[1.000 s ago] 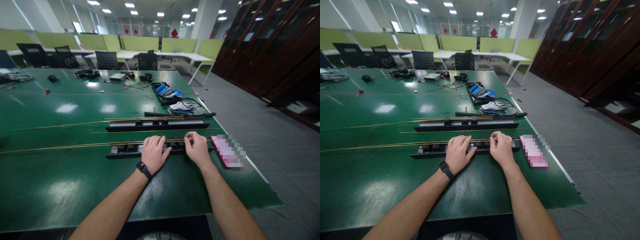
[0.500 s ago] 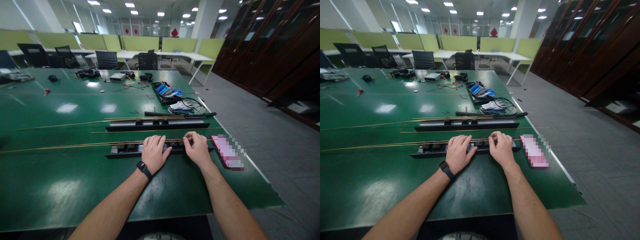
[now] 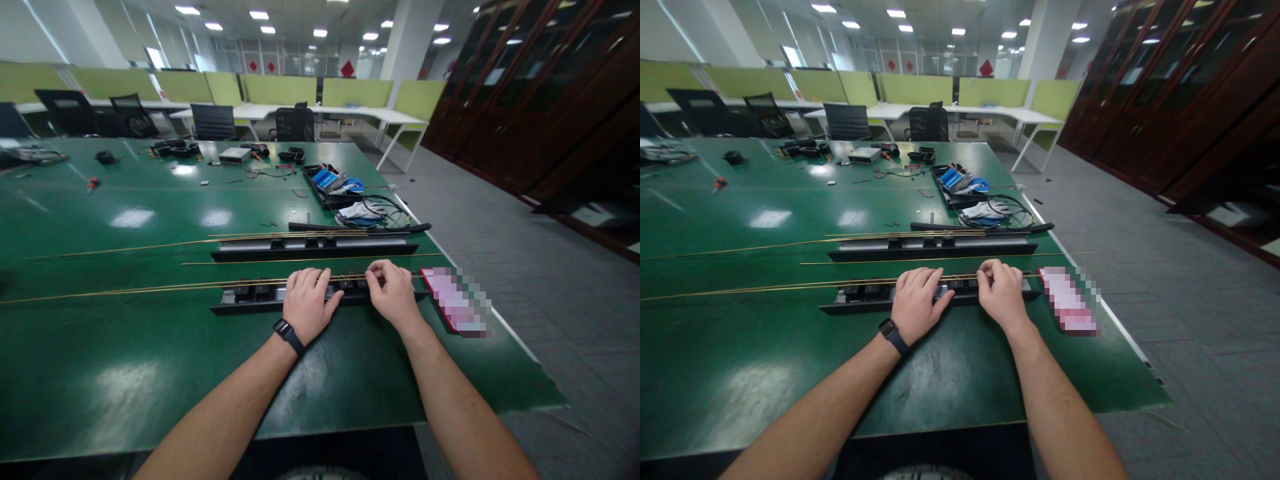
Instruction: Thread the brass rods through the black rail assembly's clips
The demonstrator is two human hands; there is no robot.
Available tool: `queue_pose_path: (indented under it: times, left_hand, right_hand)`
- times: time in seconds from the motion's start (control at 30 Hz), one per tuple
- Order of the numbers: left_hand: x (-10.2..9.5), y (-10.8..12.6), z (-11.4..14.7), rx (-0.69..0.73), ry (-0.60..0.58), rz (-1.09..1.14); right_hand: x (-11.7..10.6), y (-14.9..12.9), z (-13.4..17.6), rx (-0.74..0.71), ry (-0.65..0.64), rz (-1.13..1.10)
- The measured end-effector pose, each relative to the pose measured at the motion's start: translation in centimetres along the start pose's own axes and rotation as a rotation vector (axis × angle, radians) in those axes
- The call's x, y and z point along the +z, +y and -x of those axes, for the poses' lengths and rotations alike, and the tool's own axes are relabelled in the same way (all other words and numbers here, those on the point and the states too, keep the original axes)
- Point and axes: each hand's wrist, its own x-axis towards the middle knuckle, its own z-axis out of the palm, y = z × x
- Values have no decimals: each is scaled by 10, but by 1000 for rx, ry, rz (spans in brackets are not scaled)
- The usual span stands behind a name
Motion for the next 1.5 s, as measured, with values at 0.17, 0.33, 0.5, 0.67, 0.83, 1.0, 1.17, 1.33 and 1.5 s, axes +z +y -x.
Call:
queue_pose_path:
  times: [0.17,0.33,0.5,0.67,0.83,1.0,1.17,1.33,1.5]
  left_hand:
    - [2,0,3,4,-8,5]
    - [3,-1,4,9,-14,3]
    - [2,-1,4,12,-7,4]
    - [3,-1,3,11,-17,0]
    - [3,-1,3,6,-18,2]
    - [3,-1,4,0,-14,3]
    - [2,-1,4,3,-23,1]
    - [2,-1,4,1,-16,4]
    - [2,0,4,1,-17,5]
  right_hand:
    - [1,1,1,10,-2,2]
    - [0,1,2,12,10,5]
    - [0,1,2,4,16,14]
    - [0,1,2,1,21,12]
    - [-2,2,1,11,15,13]
    - [-2,1,1,-6,23,8]
    - [0,-1,2,-23,18,9]
    - [0,-1,2,-13,9,-13]
    - [-1,-1,2,-2,0,-5]
